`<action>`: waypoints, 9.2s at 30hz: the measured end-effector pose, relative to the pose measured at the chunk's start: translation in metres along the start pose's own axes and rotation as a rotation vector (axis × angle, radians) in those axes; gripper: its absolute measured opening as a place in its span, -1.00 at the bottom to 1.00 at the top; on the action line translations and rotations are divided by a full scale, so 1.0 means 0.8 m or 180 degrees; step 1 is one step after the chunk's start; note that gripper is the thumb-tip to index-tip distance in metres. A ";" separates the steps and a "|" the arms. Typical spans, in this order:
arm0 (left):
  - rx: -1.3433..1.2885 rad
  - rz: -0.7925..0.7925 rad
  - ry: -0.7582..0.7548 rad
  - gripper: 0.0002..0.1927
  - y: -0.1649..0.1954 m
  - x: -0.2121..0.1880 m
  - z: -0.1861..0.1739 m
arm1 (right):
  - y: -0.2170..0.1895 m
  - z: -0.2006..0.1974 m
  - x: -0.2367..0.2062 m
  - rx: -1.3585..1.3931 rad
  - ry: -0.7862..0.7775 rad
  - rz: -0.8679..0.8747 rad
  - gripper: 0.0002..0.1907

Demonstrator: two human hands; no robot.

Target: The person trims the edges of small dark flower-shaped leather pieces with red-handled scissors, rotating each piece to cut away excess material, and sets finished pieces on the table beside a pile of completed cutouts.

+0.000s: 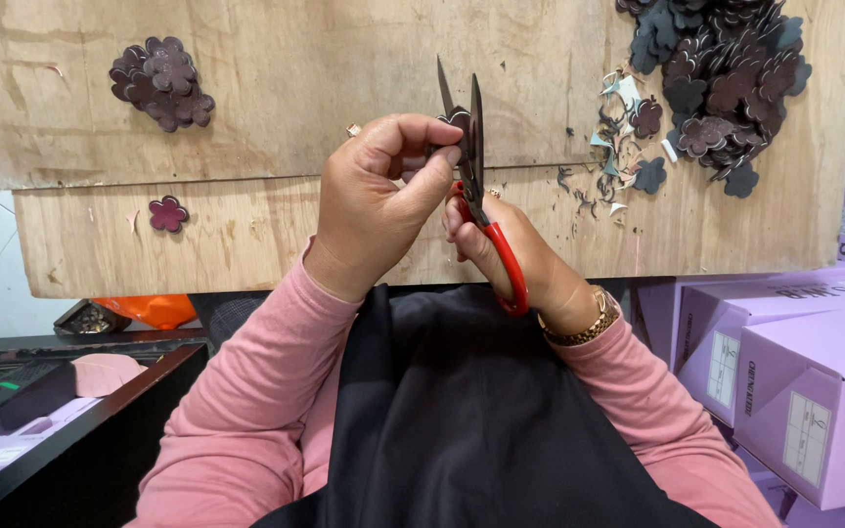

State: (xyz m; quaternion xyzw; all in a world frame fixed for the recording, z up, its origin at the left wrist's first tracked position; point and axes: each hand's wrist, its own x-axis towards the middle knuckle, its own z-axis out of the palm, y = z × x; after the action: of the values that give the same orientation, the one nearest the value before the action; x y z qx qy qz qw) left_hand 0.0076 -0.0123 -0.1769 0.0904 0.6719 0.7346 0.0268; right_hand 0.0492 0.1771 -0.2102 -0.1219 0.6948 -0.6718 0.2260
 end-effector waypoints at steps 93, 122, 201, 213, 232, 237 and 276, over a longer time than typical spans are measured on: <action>0.0335 -0.0795 -0.0468 -0.87 0.009 0.014 -0.035 | -0.020 -0.016 -0.001 -0.0151 -0.0488 0.0137 -0.44; 0.0943 -0.0363 -0.0566 -0.86 0.014 0.012 -0.038 | -0.023 -0.018 0.003 -0.0075 -0.0650 0.0161 -0.40; -0.1362 0.0132 -0.0512 -0.85 0.073 0.043 -0.022 | -0.141 -0.010 0.052 -0.0169 0.1157 -0.1346 -0.75; -0.1382 -0.0400 0.0039 -0.85 0.043 0.024 -0.021 | -0.063 0.015 0.021 0.0174 0.0643 -0.0359 -0.72; -0.1454 -0.0572 -0.0069 -0.89 0.027 0.023 -0.013 | -0.048 0.019 0.023 -0.0397 0.0390 -0.0256 -0.61; -0.1605 -0.0459 0.0027 -0.87 0.027 0.023 -0.009 | -0.048 0.016 0.021 -0.0191 0.0345 -0.0384 -0.52; -0.1302 -0.0484 -0.0094 -0.46 0.046 0.024 -0.023 | -0.034 0.009 0.015 0.0121 0.0054 -0.0382 -0.35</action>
State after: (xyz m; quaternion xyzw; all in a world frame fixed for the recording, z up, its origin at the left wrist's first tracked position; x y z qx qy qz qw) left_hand -0.0111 -0.0311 -0.1402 0.0430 0.5133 0.8501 0.1098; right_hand 0.0386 0.1629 -0.1848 -0.1534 0.6752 -0.6983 0.1817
